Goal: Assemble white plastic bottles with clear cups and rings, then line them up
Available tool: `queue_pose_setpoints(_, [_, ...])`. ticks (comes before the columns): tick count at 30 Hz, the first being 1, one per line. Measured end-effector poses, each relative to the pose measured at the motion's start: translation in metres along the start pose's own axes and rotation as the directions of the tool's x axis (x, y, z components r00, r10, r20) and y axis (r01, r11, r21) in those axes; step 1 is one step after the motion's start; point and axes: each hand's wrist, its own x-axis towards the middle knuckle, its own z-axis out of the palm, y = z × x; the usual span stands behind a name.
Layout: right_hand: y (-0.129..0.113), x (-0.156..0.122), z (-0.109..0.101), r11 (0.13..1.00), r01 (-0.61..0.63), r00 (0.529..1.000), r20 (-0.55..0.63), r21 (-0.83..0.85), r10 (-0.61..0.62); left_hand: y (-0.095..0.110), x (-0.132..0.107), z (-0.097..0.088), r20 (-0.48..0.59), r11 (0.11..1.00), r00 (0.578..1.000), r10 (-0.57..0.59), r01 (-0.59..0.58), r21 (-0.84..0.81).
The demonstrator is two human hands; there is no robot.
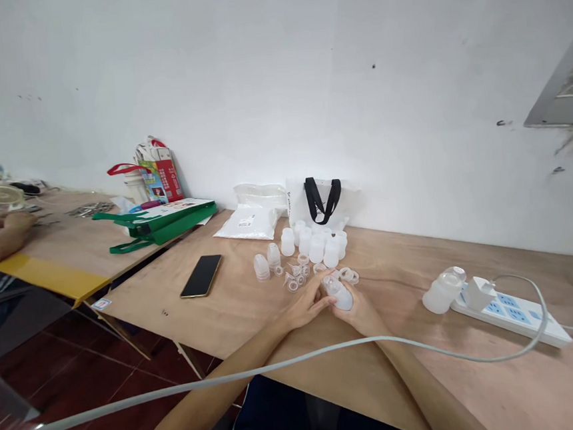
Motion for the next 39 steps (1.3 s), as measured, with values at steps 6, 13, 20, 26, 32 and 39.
queue_pose_setpoints(6, [-0.009, 0.002, -0.005, 0.976, -0.042, 0.995, 0.076, -0.214, 0.06, -0.004, 0.001, -0.001, -0.055, 0.989, 0.996, -0.066, 0.058, -0.137])
queue_pose_setpoints(13, [-0.02, -0.005, -0.003, 0.74, 0.062, 0.986, 0.158, -0.67, 0.06, -0.009, 0.006, 0.002, -0.269, 0.967, 0.955, -0.127, 0.18, 0.183])
queue_pose_setpoints(20, [-0.025, -0.007, 0.003, 0.72, 0.073, 0.992, 0.125, -0.69, 0.02, 0.003, 0.007, 0.001, -0.327, 0.879, 0.929, -0.172, 0.295, 0.374])
queue_pose_setpoints(26, [-0.016, -0.002, -0.005, 0.854, -0.03, 0.997, 0.045, -0.519, 0.063, 0.006, -0.003, -0.012, 0.012, 0.914, 1.0, 0.006, -0.011, 0.406])
queue_pose_setpoints(32, [-0.012, -0.004, -0.003, 0.865, 0.087, 0.991, 0.134, -0.494, -0.023, 0.0, 0.001, -0.01, -0.013, 0.905, 1.0, -0.006, 0.011, 0.425])
queue_pose_setpoints(39, [-0.027, -0.005, 0.004, 0.755, 0.069, 0.991, 0.129, -0.652, 0.021, 0.005, 0.004, -0.008, -0.23, 0.833, 0.942, -0.246, 0.326, 0.446])
